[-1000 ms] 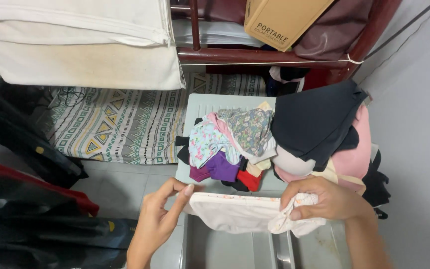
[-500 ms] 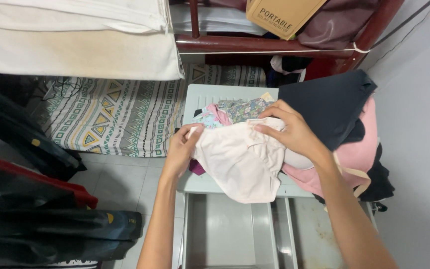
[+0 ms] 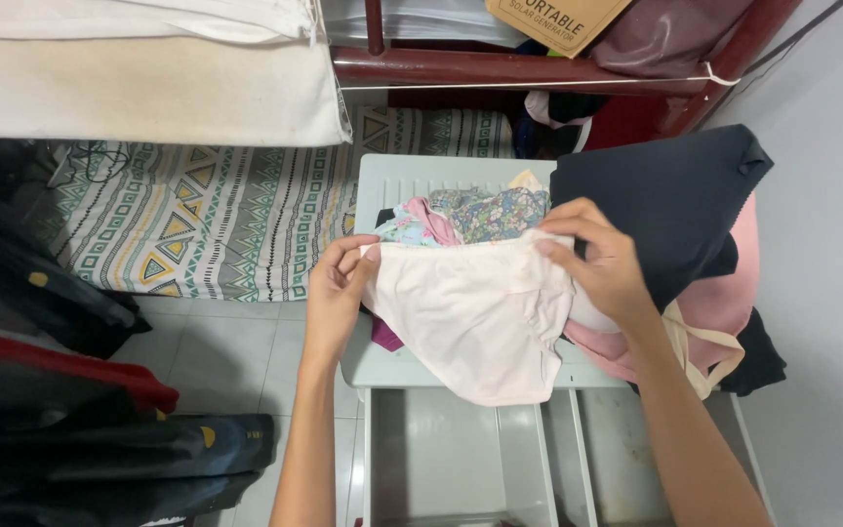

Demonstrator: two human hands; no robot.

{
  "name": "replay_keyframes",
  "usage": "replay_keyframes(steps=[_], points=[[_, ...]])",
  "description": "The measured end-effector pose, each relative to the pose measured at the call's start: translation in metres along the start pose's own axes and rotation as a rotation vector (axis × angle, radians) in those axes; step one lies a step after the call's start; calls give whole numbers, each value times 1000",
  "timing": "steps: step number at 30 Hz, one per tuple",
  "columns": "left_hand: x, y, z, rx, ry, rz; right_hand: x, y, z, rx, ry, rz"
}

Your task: Sort and fold various items of clothing including underwear and bras into a drawer.

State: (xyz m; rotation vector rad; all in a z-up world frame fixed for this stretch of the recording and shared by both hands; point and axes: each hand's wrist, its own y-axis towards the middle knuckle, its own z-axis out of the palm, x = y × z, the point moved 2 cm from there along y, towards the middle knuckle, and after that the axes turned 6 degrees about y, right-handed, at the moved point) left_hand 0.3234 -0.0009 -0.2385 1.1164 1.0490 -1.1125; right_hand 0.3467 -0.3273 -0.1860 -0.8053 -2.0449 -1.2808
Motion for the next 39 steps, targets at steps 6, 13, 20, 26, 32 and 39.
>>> replay_keyframes(steps=[6,13,20,26,32,39], points=[[1,-1,-6,-8,-54,70,4,-20,-12,-333,976,113],[-3,-3,-6,-26,-52,66,-14,-43,-20,-378,1260,43],[-1,-3,-5,-33,-46,68,26,-19,-12,-226,398,-46],[-2,-4,-4,-22,-63,78,59,21,19,48,-114,-114],[-6,-6,-3,-23,-50,89,55,43,41,218,-406,-137],[-6,-10,-4,-21,-64,87,42,38,45,172,-444,-34]])
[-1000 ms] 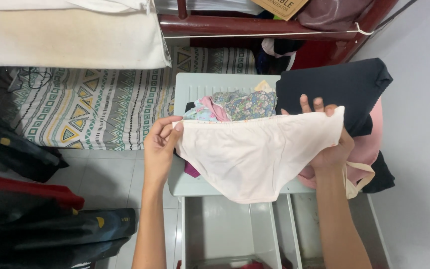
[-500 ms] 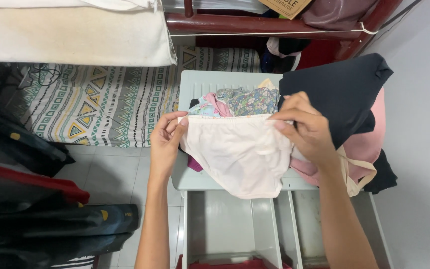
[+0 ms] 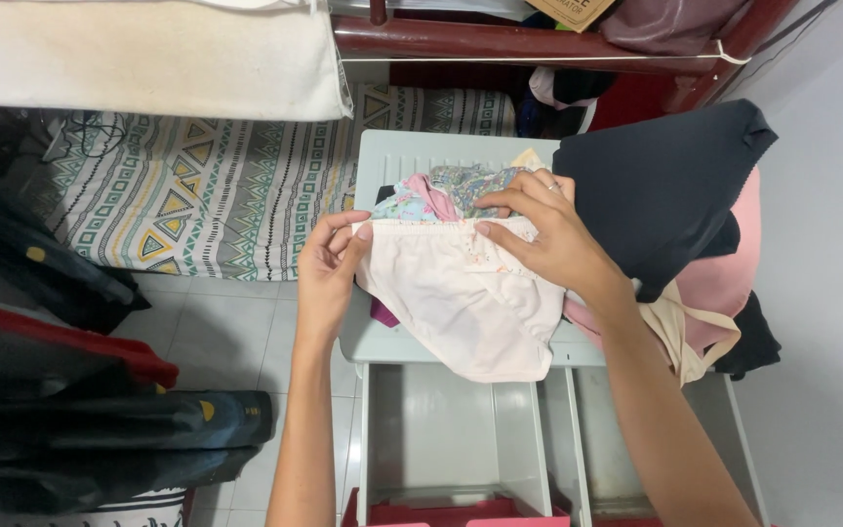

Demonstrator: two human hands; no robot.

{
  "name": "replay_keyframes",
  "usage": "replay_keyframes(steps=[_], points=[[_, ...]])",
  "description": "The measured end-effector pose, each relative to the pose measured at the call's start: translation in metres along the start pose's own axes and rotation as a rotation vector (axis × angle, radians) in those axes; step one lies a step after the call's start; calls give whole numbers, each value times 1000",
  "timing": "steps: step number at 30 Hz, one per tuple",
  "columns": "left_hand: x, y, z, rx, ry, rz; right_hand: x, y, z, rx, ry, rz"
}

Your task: Sort and fold various items of clothing including underwear and bras into a drawer.

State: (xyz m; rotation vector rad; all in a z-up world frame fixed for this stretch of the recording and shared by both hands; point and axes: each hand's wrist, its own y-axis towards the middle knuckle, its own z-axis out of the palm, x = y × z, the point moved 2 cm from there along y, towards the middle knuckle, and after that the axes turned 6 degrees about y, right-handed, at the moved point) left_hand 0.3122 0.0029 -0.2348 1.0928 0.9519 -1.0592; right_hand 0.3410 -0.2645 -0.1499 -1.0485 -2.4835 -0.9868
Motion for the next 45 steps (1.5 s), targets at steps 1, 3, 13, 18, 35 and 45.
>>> replay_keyframes(steps=[1,3,13,18,35,45], points=[[0,0,0,-3,1,-4,1,-1,0,-36,-24,-46],[0,0,1,-7,9,-2,8,-5,0,-92,-57,-72],[-4,-3,8,-49,27,56,22,-36,45,-168,-324,-62],[-8,-7,8,-63,56,102,17,-38,54,-193,-335,-30],[-47,-34,33,-59,125,39,118,-25,57,-216,25,36],[-94,-50,65,188,574,327,98,-44,41,-476,184,257]])
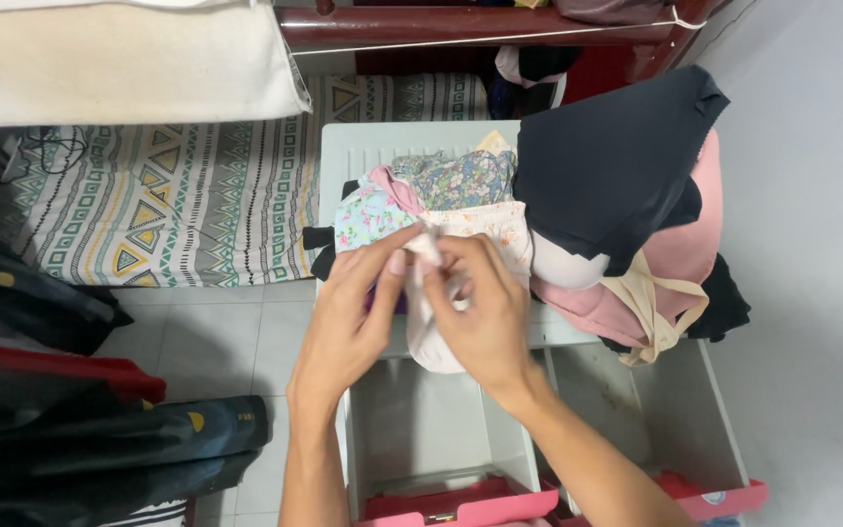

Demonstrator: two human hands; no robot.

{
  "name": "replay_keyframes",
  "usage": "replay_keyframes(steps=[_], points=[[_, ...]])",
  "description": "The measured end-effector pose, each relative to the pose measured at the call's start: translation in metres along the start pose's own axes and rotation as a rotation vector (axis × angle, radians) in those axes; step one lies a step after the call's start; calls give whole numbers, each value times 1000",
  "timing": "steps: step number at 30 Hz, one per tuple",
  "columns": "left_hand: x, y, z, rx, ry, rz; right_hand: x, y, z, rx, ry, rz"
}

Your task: Sort and fold various items of clothing including underwear and bras into a drawer.

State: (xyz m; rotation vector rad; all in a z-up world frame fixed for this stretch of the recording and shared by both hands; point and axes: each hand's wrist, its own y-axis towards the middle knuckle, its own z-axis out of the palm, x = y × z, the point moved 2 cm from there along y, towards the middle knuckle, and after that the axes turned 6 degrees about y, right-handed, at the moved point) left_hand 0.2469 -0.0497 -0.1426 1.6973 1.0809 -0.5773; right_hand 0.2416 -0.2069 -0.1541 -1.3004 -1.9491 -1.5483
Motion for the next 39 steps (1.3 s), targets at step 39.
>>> replay_keyframes(steps=[39], points=[[44,60,42,330,22,-36,-119,17,-44,-148,283,232]])
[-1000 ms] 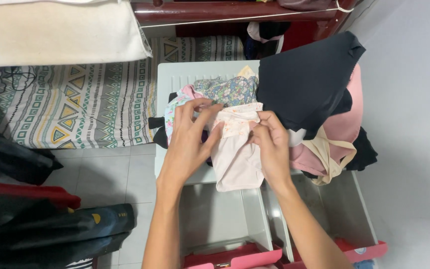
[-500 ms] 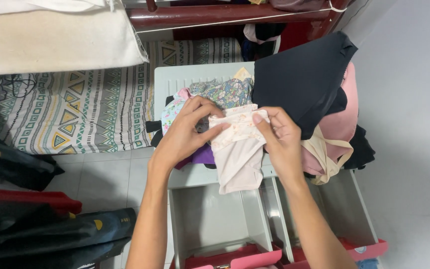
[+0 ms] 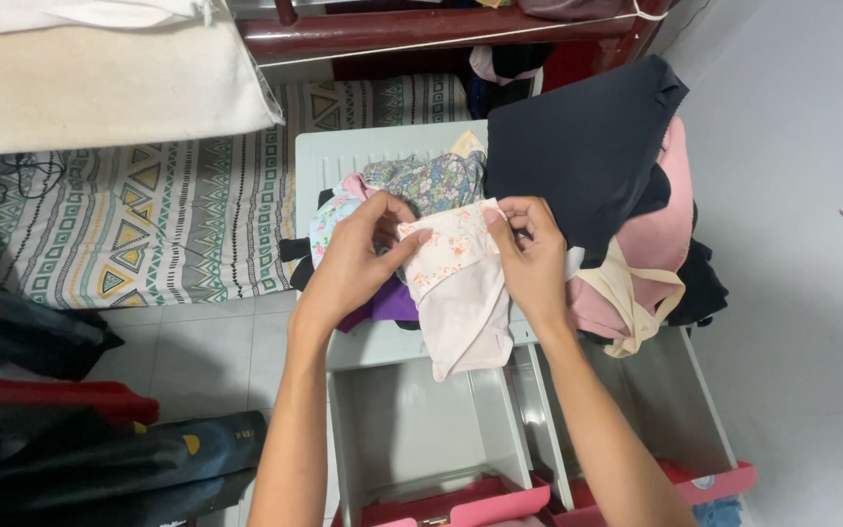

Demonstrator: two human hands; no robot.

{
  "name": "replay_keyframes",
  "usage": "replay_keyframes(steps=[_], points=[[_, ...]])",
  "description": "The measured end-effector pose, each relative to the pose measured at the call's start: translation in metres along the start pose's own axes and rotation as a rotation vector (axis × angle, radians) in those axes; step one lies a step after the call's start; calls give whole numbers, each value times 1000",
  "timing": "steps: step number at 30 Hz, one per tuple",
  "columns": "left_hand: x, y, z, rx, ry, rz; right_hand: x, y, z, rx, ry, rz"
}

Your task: Sort and fold various items of clothing including underwear and bras into a drawer.

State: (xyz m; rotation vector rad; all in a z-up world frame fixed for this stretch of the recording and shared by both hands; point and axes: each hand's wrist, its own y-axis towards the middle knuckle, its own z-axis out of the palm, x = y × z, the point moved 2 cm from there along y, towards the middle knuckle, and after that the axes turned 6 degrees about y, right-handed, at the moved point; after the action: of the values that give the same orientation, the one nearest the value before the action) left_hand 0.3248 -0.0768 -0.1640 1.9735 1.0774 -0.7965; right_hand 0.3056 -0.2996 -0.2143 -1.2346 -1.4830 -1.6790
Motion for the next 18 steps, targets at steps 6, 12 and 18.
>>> replay_keyframes(steps=[6,12,18], points=[[6,-6,13,-127,-153,-55,17,2,3,1,-244,-46],[10,-8,26,-224,-261,-27,41,14,2,117,-321,-56],[12,-11,34,-277,-331,-3,97,34,13,423,-612,-521]])
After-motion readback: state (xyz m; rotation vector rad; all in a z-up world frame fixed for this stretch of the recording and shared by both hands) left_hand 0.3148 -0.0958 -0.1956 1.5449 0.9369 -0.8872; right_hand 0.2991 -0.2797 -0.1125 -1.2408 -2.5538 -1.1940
